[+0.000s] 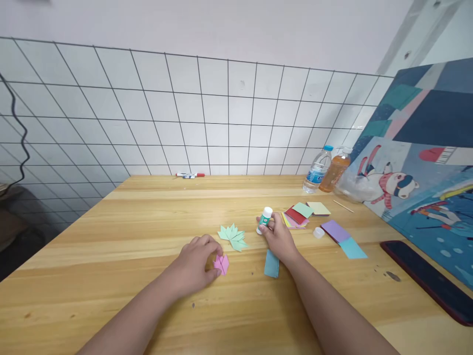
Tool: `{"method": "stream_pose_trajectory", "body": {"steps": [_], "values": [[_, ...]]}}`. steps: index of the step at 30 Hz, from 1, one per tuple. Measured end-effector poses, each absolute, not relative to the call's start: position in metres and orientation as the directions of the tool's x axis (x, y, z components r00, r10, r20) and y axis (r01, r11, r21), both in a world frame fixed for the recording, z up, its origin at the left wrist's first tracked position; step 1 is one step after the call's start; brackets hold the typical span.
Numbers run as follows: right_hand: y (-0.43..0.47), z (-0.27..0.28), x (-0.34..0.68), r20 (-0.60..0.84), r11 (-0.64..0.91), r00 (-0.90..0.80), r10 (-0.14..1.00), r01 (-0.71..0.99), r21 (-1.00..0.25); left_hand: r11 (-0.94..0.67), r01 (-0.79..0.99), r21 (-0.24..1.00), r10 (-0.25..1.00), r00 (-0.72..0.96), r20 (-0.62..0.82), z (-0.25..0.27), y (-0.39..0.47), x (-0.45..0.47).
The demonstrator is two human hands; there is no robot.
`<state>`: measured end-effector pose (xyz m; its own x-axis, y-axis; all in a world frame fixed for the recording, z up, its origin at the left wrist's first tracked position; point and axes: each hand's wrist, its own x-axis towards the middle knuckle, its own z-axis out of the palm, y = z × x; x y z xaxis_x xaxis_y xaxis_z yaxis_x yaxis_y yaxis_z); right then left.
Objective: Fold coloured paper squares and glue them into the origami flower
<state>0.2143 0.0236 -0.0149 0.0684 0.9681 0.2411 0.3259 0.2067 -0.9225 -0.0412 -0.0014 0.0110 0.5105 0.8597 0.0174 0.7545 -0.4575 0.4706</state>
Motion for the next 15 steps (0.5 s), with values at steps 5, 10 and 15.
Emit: {"method": "stream_pose_trajectory", "body": {"steps": [5,10,15], "values": [[0.033,-0.02,0.218,0.303,0.11,0.137,0.943,0.731,-0.673,-0.467,0.768,0.438,0.864,0.503,0.038,0.014,-0.002,-0.039],[0.025,-0.012,0.216,0.422,0.138,0.166,0.891,0.787,-0.602,-0.494,0.733,0.468,0.84,0.542,0.038,0.018,-0.006,-0.036],[-0.001,-0.001,0.192,0.656,0.415,0.014,0.755,0.764,-0.494,-0.49,0.739,0.463,0.849,0.526,0.059,0.021,-0.008,-0.035]]}}
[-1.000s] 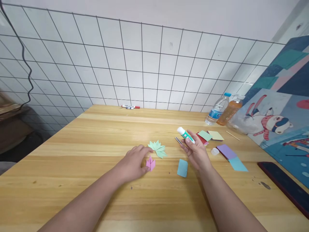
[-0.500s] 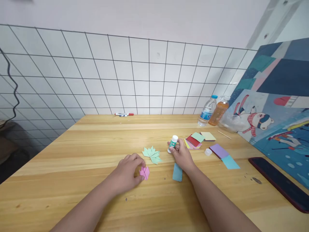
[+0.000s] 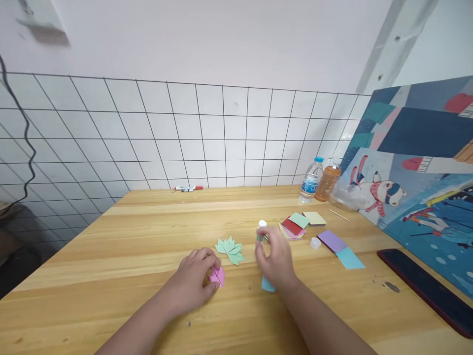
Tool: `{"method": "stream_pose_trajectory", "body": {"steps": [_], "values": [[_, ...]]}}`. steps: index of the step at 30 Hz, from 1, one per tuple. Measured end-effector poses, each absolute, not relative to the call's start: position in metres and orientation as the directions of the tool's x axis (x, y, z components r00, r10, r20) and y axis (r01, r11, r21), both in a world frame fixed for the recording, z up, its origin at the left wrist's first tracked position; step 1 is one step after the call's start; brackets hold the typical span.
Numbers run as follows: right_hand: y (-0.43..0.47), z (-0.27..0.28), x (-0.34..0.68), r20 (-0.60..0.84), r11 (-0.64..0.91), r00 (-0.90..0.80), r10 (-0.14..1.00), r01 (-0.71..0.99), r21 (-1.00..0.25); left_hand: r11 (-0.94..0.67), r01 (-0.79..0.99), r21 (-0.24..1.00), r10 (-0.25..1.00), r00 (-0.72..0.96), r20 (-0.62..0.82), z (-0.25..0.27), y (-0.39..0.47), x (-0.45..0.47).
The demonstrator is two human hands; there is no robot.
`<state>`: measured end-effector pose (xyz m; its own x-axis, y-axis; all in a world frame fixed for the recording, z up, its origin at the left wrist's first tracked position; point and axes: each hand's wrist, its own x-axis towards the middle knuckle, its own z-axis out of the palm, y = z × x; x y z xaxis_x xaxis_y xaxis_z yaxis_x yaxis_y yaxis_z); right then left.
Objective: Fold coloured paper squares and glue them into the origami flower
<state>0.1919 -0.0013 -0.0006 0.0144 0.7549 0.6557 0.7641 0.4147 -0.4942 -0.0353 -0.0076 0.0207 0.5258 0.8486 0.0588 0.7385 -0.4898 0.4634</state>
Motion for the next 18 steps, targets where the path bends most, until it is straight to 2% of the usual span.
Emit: {"method": "stream_pose_trajectory", "body": {"steps": [2,4,11,18], "values": [[-0.008,-0.002,0.175,0.542,0.494,-0.21,0.814,0.74,-0.456,-0.5,0.733,0.46,0.846,0.527,0.079,0.02,-0.007,-0.036],[-0.009,-0.006,0.16,0.457,0.487,-0.283,0.843,0.762,-0.427,-0.505,0.727,0.465,0.844,0.529,0.09,0.018,-0.006,-0.036],[-0.001,-0.014,0.157,0.322,0.341,-0.224,0.92,0.861,-0.376,-0.489,0.734,0.471,0.85,0.522,0.071,0.014,-0.002,-0.039],[-0.004,-0.011,0.174,0.348,0.376,-0.21,0.914,0.763,-0.526,-0.42,0.819,0.391,0.904,0.415,0.102,0.012,0.001,-0.04]]}}
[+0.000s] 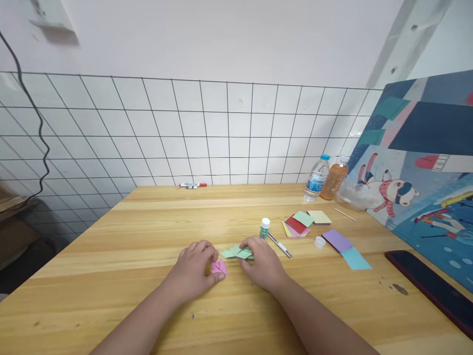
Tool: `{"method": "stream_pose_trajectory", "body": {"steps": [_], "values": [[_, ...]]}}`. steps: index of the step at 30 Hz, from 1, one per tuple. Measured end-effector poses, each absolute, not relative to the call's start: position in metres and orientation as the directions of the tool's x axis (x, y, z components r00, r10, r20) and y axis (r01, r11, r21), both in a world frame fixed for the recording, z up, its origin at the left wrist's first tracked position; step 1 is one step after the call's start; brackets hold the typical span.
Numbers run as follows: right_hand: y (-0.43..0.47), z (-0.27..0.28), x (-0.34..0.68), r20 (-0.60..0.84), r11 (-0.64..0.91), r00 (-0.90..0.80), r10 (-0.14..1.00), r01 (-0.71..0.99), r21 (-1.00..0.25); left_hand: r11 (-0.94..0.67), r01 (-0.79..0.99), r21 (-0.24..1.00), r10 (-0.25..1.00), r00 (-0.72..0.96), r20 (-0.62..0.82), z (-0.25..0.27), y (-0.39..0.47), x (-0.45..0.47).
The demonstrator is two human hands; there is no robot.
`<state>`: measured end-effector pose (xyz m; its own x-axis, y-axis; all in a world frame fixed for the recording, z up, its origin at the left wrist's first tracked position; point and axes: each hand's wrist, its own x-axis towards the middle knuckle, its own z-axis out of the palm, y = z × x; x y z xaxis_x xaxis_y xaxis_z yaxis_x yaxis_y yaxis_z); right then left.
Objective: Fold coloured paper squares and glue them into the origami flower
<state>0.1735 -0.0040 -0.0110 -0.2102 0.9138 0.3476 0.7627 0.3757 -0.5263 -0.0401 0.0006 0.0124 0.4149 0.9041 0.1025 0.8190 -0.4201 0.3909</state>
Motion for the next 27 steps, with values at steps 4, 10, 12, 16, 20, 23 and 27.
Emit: {"method": "stream_pose_trajectory", "body": {"steps": [4,10,12,16,20,23,27], "values": [[-0.01,-0.004,0.175,0.287,0.388,-0.269,0.92,0.733,-0.558,-0.393,0.813,0.43,0.912,0.403,0.072,0.014,0.002,-0.043],[-0.016,0.007,0.173,0.213,0.393,-0.33,0.92,0.756,-0.524,-0.405,0.801,0.441,0.895,0.445,0.015,0.013,0.004,-0.048],[-0.015,0.007,0.171,0.23,0.413,-0.343,0.911,0.752,-0.514,-0.424,0.795,0.434,0.889,0.458,0.03,0.012,0.004,-0.048],[-0.015,0.002,0.166,0.228,0.519,-0.468,0.854,0.731,-0.442,-0.457,0.792,0.405,0.879,0.471,0.07,0.011,0.006,-0.048],[-0.018,0.001,0.167,0.172,0.523,-0.497,0.85,0.761,-0.384,-0.46,0.797,0.39,0.88,0.467,0.083,0.011,0.007,-0.047],[-0.02,0.004,0.17,0.156,0.53,-0.51,0.846,0.772,-0.351,-0.453,0.804,0.385,0.885,0.457,0.086,0.012,0.006,-0.046],[-0.025,0.009,0.169,0.145,0.54,-0.522,0.84,0.785,-0.303,-0.449,0.813,0.371,0.888,0.45,0.089,0.013,0.004,-0.044]]}}
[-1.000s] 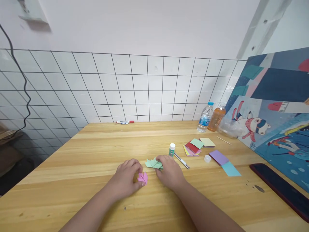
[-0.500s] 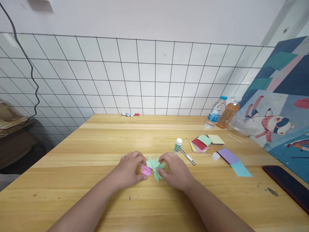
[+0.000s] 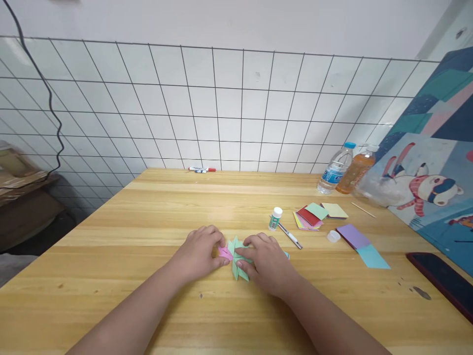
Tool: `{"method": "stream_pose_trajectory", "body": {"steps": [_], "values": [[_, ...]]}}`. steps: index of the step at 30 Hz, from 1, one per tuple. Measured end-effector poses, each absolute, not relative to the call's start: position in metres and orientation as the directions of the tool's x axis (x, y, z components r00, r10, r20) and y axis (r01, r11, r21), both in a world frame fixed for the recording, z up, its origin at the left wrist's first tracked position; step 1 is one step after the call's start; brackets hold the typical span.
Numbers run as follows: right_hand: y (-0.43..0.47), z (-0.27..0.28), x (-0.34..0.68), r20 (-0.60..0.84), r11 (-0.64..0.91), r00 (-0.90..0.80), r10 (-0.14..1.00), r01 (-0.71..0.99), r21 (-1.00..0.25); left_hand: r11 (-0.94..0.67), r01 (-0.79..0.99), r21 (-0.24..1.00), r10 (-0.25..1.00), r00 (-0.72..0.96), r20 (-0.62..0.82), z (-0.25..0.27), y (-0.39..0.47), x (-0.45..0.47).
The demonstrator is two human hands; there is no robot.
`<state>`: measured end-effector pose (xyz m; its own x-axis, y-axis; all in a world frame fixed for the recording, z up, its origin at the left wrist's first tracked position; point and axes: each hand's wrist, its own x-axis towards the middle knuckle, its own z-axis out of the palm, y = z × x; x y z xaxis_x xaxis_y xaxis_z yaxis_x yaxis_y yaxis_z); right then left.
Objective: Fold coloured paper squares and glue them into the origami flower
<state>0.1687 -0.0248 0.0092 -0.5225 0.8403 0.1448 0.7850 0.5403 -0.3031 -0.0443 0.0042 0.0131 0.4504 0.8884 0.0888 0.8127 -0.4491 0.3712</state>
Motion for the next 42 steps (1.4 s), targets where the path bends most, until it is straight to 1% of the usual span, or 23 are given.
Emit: {"method": "stream_pose_trajectory", "body": {"steps": [4,18,25,31,33,35,38,40,42], "values": [[-0.028,0.012,0.166,0.138,0.551,-0.535,0.833,0.785,-0.282,-0.457,0.811,0.366,0.885,0.456,0.093,0.014,0.004,-0.043],[-0.019,0.008,0.18,0.113,0.596,-0.596,0.795,0.732,-0.328,-0.468,0.797,0.381,0.878,0.47,0.095,0.01,0.005,-0.046],[-0.023,0.01,0.173,0.088,0.586,-0.592,0.801,0.746,-0.317,-0.462,0.803,0.376,0.88,0.469,0.08,0.012,0.005,-0.044],[-0.023,0.012,0.168,0.071,0.583,-0.591,0.803,0.756,-0.297,-0.463,0.775,0.43,0.873,0.483,0.069,0.011,0.005,-0.044],[-0.022,0.011,0.167,0.068,0.582,-0.591,0.804,0.759,-0.29,-0.444,0.784,0.433,0.885,0.458,0.079,0.01,0.005,-0.045],[-0.022,0.011,0.168,0.07,0.576,-0.584,0.809,0.761,-0.298,-0.393,0.82,0.416,0.913,0.403,0.069,0.01,0.005,-0.047],[-0.021,0.009,0.169,0.081,0.568,-0.576,0.814,0.759,-0.319,-0.316,0.858,0.405,0.936,0.353,-0.017,0.011,0.005,-0.048],[-0.021,0.009,0.169,0.091,0.566,-0.57,0.816,0.758,-0.325,-0.294,0.849,0.439,0.932,0.356,-0.065,0.013,0.005,-0.047],[-0.021,0.009,0.168,0.112,0.553,-0.55,0.828,0.765,-0.331,-0.288,0.829,0.48,0.929,0.363,-0.07,0.014,0.004,-0.045]]}}
